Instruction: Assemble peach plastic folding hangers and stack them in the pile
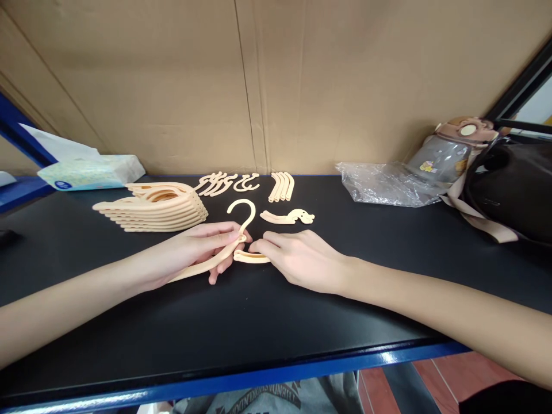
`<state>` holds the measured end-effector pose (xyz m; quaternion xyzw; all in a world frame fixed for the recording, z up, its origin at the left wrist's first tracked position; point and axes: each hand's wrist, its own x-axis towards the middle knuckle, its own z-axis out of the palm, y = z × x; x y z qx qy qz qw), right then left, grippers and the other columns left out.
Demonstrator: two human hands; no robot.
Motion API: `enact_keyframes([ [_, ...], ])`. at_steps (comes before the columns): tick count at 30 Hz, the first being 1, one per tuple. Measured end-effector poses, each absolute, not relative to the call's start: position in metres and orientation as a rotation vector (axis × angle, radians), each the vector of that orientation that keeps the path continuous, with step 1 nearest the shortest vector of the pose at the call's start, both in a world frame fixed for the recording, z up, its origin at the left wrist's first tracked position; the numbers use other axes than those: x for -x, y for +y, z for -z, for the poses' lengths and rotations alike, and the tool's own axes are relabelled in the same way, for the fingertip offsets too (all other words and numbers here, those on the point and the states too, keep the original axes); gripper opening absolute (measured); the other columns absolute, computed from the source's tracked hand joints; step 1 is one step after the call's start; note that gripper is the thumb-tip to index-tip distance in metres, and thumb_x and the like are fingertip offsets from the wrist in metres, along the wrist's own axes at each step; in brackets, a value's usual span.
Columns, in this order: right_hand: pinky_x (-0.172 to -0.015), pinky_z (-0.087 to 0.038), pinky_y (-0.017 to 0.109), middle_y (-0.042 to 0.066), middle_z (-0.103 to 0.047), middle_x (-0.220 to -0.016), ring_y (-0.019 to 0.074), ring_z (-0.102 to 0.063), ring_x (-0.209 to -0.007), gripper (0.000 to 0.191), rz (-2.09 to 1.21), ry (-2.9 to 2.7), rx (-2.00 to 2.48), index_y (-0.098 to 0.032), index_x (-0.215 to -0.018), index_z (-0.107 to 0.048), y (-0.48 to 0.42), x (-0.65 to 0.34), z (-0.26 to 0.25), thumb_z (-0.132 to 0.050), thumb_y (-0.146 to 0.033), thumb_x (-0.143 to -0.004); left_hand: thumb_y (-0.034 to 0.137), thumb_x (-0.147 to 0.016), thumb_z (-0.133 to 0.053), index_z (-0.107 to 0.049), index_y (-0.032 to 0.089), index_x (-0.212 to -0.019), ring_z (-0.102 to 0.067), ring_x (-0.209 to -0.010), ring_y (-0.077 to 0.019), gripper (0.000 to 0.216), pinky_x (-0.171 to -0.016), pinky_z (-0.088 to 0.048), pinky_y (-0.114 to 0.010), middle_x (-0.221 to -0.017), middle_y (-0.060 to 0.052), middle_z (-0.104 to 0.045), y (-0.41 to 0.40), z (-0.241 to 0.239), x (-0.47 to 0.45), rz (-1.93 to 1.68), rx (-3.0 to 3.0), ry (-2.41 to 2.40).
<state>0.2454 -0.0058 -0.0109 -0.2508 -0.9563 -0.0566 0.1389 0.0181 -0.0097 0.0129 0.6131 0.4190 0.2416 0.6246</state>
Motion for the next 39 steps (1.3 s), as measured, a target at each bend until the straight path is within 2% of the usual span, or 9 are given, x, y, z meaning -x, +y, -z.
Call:
enact_keyframes([
  [4, -0.047, -0.031, 0.023, 0.001, -0.070, -0.078, 0.0129, -0.058, -0.055, 0.023, 0.198, -2.704, 0.827, -0.016, -0.106, -0.058, -0.0044, -0.2440, 0.0127, -0.036, -0.016, -0.098, 0.037, -0.096, -0.049, -0.060, 0.015, -0.095, -0.053, -0.050, -0.0070, 0.025, -0.053, -0.051, -0.017, -0.059, 0.004, -0.056, -0.0100, -0.0139, -0.0167, -0.544, -1.415, 0.994],
  [8, -0.044, -0.027, 0.023, 0.000, -0.067, -0.066, 0.0118, -0.049, -0.045, 0.028, 0.253, -2.658, 0.841, -0.014, -0.108, -0.057, -0.0017, -0.2423, 0.0139, -0.033, -0.012, -0.096, 0.038, -0.095, -0.052, -0.062, 0.016, -0.097, -0.057, -0.052, -0.0087, 0.024, -0.054, -0.053, -0.018, -0.061, 0.003, -0.059, -0.0093, -0.0143, -0.0173, -0.548, -1.391, 1.023],
  [11, -0.046, -0.029, 0.023, 0.001, -0.068, -0.068, 0.0120, -0.051, -0.047, 0.029, 0.187, -2.646, 0.846, -0.014, -0.108, -0.057, -0.0008, -0.2419, 0.0125, -0.029, -0.016, -0.099, 0.039, -0.093, -0.055, -0.064, 0.016, -0.095, -0.061, -0.056, -0.0103, 0.025, -0.054, -0.052, -0.018, -0.061, 0.001, -0.063, -0.0085, -0.0144, -0.0176, -0.520, -1.385, 1.031],
  [15, -0.049, -0.034, 0.023, 0.001, -0.070, -0.073, 0.0135, -0.059, -0.053, 0.033, -0.058, -2.667, 0.840, -0.016, -0.112, -0.053, -0.0017, -0.2427, 0.0097, -0.032, -0.040, -0.102, 0.038, -0.092, -0.058, -0.065, 0.015, -0.085, -0.065, -0.060, -0.0119, 0.025, -0.055, -0.053, -0.017, -0.062, -0.001, -0.066, -0.0083, -0.0153, -0.0169, -0.464, -1.387, 1.000],
  [18, -0.049, -0.032, 0.024, 0.001, -0.070, -0.074, 0.0142, -0.060, -0.056, 0.037, -0.085, -2.676, 0.843, -0.017, -0.103, -0.056, -0.0027, -0.2435, 0.0098, -0.036, -0.048, -0.100, 0.035, -0.090, -0.061, -0.067, 0.015, -0.086, -0.067, -0.062, -0.0126, 0.021, -0.055, -0.054, -0.017, -0.064, 0.000, -0.067, -0.0083, -0.0164, -0.0164, -0.477, -1.356, 0.981],
  [27, -0.049, -0.030, 0.023, 0.000, -0.067, -0.069, 0.0109, -0.056, -0.054, 0.039, -0.005, -2.608, 0.900, -0.017, -0.078, -0.057, -0.0033, -0.2424, 0.0125, -0.038, -0.044, -0.100, 0.039, -0.091, -0.058, -0.072, 0.016, -0.103, -0.056, -0.045, -0.0095, 0.029, -0.042, -0.046, -0.015, -0.049, 0.002, -0.061, -0.0082, -0.0178, -0.0176, -0.511, -1.352, 1.042],
  [30, -0.050, -0.030, 0.022, 0.000, -0.068, -0.071, 0.0103, -0.057, -0.055, 0.035, 0.006, -2.580, 0.895, -0.018, -0.082, -0.059, -0.0027, -0.2433, 0.0131, -0.041, -0.043, -0.099, 0.037, -0.090, -0.061, -0.073, 0.018, -0.105, -0.059, -0.051, -0.0110, 0.028, -0.044, -0.048, -0.016, -0.055, 0.001, -0.063, -0.0079, -0.0166, -0.0177, -0.517, -1.331, 1.037],
  [35, -0.052, -0.032, 0.022, 0.001, -0.069, -0.071, 0.0111, -0.060, -0.058, 0.036, 0.068, -2.539, 0.916, -0.017, -0.081, -0.062, -0.0016, -0.2452, 0.0150, -0.044, -0.043, -0.098, 0.034, -0.087, -0.066, -0.075, 0.019, -0.101, -0.065, -0.067, -0.0117, 0.023, -0.051, -0.051, -0.015, -0.081, -0.003, -0.070, -0.0070, -0.0158, -0.0166, -0.520, -1.302, 1.016],
  [39, -0.054, -0.034, 0.023, 0.001, -0.069, -0.072, 0.0116, -0.062, -0.062, 0.036, 0.084, -2.522, 0.912, -0.017, -0.080, -0.063, -0.0021, -0.2450, 0.0160, -0.046, -0.044, -0.097, 0.033, -0.087, -0.064, -0.075, 0.019, -0.102, -0.065, -0.069, -0.0120, 0.023, -0.052, -0.051, -0.014, -0.078, -0.003, -0.071, -0.0061, -0.0170, -0.0163, -0.477, -1.328, 1.002],
])
